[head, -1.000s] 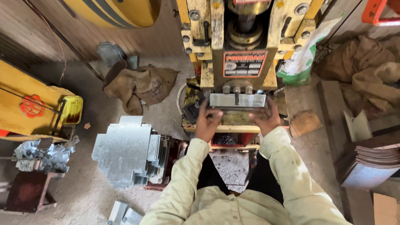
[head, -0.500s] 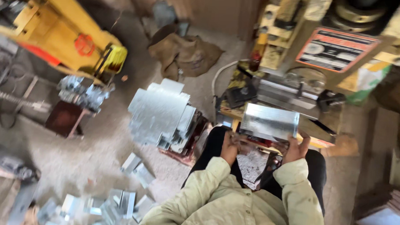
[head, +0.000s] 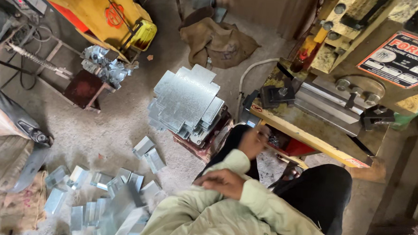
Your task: The person repeatedly picks up flat metal sheets from a stack, places them into a hydraulic press, and operates the machine to press the sheets. After each press, the person removes the sheet and places it onto a growing pile of finished pieces.
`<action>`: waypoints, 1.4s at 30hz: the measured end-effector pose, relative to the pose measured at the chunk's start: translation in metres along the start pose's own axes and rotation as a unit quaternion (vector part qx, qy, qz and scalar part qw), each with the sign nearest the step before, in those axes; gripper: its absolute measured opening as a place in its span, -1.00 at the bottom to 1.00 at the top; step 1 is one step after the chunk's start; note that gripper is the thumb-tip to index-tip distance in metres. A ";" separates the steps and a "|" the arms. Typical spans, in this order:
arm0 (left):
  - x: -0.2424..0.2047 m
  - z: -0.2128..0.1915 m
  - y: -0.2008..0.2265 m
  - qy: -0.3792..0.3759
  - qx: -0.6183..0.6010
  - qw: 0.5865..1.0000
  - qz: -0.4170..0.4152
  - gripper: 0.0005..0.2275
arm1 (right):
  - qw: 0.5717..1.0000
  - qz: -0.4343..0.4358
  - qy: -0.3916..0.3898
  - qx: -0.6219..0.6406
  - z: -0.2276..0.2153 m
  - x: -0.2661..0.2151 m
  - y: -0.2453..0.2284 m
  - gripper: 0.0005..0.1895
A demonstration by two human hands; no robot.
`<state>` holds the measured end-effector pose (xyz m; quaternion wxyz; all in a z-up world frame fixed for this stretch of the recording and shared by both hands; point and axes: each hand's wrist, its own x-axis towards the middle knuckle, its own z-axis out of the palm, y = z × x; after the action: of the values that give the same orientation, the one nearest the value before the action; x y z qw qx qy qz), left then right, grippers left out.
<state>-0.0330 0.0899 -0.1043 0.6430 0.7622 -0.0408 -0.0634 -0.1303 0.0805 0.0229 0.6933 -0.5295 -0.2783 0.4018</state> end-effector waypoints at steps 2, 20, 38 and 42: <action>0.018 -0.046 0.014 0.117 0.106 0.987 0.032 -0.70 | 0.998 0.029 0.034 0.041 -0.011 -0.012 0.005 -0.58; 0.088 -0.331 0.039 0.217 0.555 0.759 -0.263 -0.20 | 0.936 0.113 0.303 0.137 -0.071 -0.156 0.125 -0.62; 0.025 -0.116 0.135 0.129 0.103 0.981 0.099 -0.84 | 0.895 0.023 0.434 0.097 -0.082 -0.177 0.044 0.02; 0.060 -0.032 0.056 0.058 -0.094 0.994 0.009 -0.86 | 0.843 -0.043 0.516 0.146 -0.094 -0.202 0.033 -0.22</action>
<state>0.0325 0.1034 -0.0468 0.7138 0.7001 -0.0037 -0.0166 -0.1681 -0.1352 -0.0277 0.8229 -0.5401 0.1591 0.0764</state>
